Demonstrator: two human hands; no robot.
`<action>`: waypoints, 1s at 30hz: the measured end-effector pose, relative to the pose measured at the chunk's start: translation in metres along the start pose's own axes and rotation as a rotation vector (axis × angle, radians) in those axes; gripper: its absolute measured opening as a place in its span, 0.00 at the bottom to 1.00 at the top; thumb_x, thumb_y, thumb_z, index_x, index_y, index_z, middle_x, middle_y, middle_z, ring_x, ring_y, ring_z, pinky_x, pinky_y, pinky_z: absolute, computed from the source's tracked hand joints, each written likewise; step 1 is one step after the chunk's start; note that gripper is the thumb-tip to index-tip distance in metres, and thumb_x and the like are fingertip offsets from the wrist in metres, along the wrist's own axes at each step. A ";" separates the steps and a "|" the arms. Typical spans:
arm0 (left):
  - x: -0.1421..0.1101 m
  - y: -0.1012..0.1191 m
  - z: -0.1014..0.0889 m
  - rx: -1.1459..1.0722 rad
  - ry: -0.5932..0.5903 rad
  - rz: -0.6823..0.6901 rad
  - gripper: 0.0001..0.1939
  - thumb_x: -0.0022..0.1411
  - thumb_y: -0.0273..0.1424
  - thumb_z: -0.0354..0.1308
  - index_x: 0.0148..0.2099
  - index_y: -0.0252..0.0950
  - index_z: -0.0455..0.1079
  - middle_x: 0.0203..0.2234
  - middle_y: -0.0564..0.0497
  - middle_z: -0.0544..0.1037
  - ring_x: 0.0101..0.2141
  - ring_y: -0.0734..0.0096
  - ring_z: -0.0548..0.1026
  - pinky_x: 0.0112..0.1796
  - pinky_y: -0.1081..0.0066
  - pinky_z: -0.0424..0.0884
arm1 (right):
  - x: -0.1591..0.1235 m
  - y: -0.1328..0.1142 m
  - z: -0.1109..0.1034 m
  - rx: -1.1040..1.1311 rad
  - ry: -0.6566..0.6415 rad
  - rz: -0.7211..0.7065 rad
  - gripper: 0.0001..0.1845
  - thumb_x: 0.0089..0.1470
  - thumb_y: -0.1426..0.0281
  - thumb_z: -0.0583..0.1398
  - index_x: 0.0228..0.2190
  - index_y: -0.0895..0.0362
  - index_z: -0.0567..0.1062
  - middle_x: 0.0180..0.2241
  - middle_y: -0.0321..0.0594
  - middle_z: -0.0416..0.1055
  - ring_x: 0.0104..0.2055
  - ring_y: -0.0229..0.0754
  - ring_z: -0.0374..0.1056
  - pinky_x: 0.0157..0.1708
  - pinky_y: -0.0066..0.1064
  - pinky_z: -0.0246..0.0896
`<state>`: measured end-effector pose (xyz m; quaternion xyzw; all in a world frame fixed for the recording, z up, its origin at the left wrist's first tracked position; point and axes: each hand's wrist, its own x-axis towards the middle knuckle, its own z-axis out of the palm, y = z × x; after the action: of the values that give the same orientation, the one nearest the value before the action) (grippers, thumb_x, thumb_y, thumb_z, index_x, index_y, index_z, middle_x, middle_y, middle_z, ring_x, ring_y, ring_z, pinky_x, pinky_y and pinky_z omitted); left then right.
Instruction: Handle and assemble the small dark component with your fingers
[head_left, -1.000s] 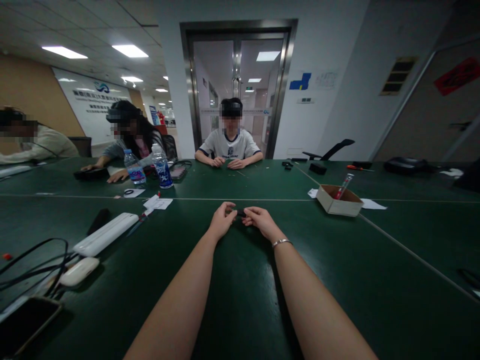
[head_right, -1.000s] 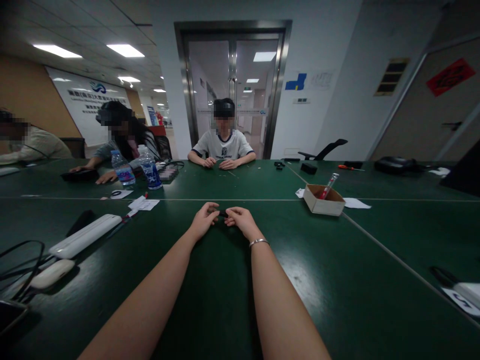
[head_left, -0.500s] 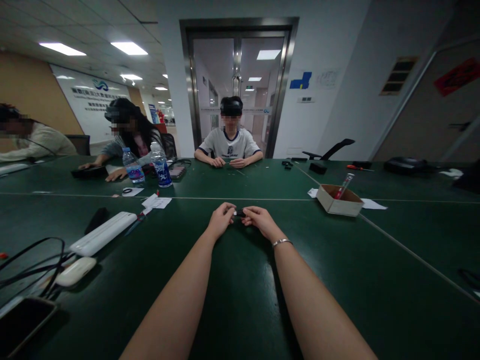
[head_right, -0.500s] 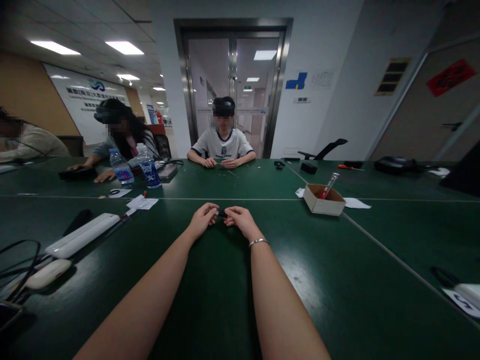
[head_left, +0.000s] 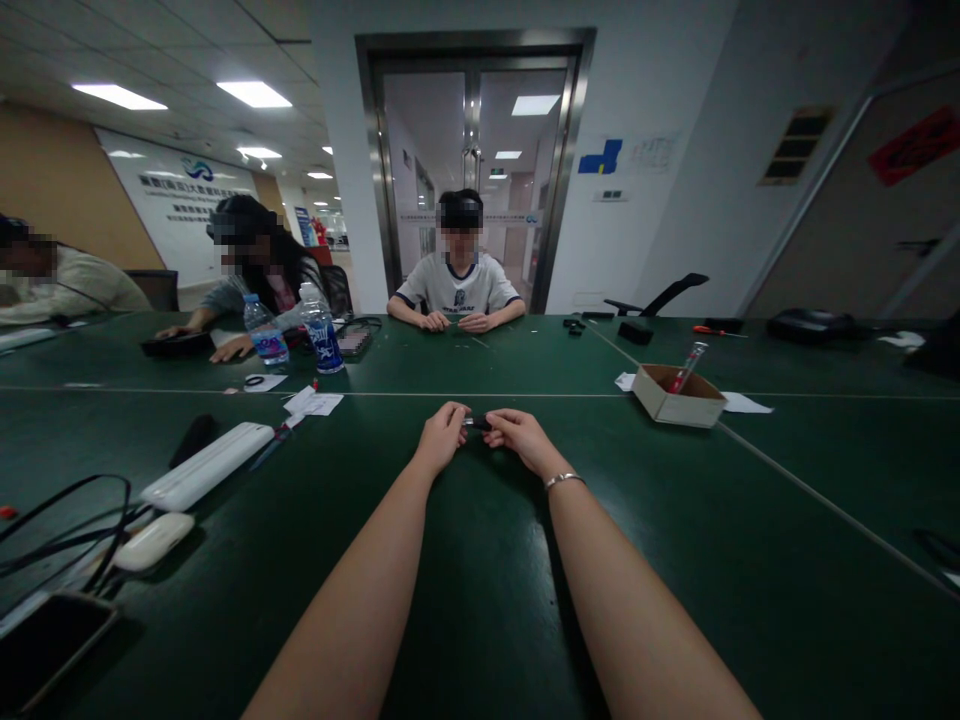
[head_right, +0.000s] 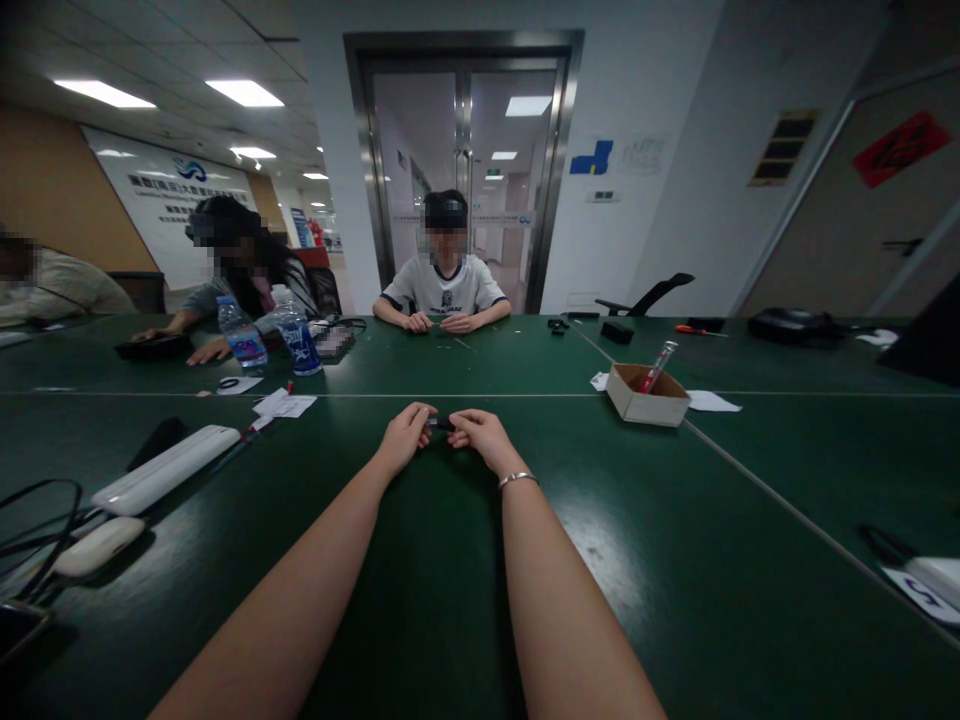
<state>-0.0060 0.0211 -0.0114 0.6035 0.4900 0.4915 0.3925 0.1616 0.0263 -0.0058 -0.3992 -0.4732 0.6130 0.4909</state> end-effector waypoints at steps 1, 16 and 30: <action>0.000 0.000 0.000 -0.013 -0.003 -0.007 0.12 0.61 0.35 0.49 0.42 0.36 0.69 0.25 0.52 0.71 0.20 0.76 0.69 0.21 0.77 0.64 | 0.000 0.000 0.000 0.001 0.001 0.002 0.03 0.54 0.76 0.65 0.31 0.65 0.75 0.23 0.45 0.74 0.22 0.35 0.71 0.21 0.20 0.68; 0.004 -0.005 -0.001 -0.049 -0.074 0.026 0.13 0.57 0.31 0.52 0.44 0.35 0.68 0.25 0.54 0.70 0.19 0.80 0.65 0.22 0.78 0.61 | 0.000 0.000 -0.001 0.010 -0.021 -0.011 0.05 0.52 0.75 0.66 0.30 0.65 0.76 0.23 0.44 0.74 0.22 0.35 0.70 0.21 0.20 0.67; 0.001 -0.001 -0.003 -0.034 -0.046 0.021 0.14 0.55 0.28 0.54 0.45 0.34 0.69 0.35 0.50 0.70 0.22 0.81 0.68 0.23 0.78 0.63 | -0.001 -0.001 -0.001 -0.002 -0.009 0.005 0.06 0.53 0.74 0.66 0.31 0.65 0.75 0.23 0.45 0.74 0.22 0.35 0.70 0.21 0.19 0.67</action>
<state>-0.0086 0.0226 -0.0114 0.6133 0.4660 0.4897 0.4086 0.1625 0.0259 -0.0053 -0.3979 -0.4750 0.6156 0.4869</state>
